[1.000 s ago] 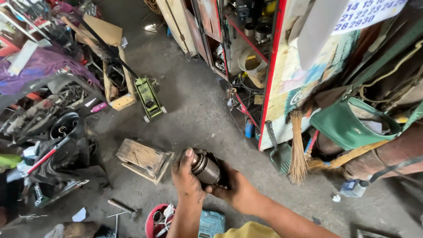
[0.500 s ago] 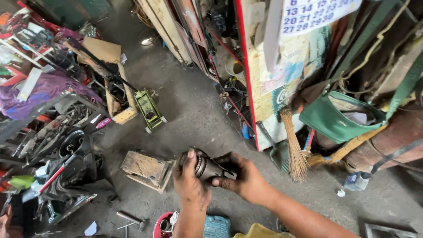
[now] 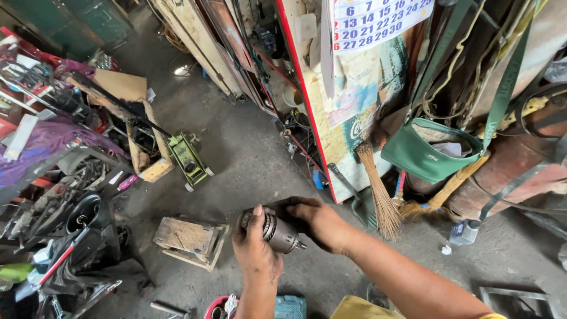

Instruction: The person cleans a cylindrical mechanical part with a cloth, then sits on the floor and uses a screwdriver to scrape and clean the part's surface.

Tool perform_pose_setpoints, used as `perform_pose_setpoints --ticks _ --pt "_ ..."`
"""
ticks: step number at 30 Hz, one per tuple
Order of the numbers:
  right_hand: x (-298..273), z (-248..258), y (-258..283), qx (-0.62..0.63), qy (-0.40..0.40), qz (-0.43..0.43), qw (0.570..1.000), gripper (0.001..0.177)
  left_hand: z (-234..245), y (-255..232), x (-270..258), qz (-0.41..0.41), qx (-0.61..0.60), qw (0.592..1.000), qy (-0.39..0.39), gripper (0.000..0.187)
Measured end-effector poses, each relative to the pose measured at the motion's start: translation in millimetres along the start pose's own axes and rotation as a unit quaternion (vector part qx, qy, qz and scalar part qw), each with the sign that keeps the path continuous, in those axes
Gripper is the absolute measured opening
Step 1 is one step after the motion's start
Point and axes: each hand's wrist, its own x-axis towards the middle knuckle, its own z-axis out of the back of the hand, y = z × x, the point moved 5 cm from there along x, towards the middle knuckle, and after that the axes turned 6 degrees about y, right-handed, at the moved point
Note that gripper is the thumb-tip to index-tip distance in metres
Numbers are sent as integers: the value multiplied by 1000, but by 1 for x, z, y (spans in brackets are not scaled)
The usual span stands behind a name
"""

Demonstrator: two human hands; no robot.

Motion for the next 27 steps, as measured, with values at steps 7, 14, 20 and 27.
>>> perform_pose_setpoints --ticks 7,14,20,27 --pt "-25 -37 13 -195 55 190 961 46 14 6 5 -12 35 999 -9 20" --pt "-58 -91 11 -529 -7 392 752 55 44 13 34 -12 284 951 -120 40" --pt "-39 -72 -2 -489 -26 264 831 50 33 12 7 -30 217 973 -74 27" --pt "-42 -74 15 -514 -3 287 808 51 28 14 16 -15 66 996 -59 23"
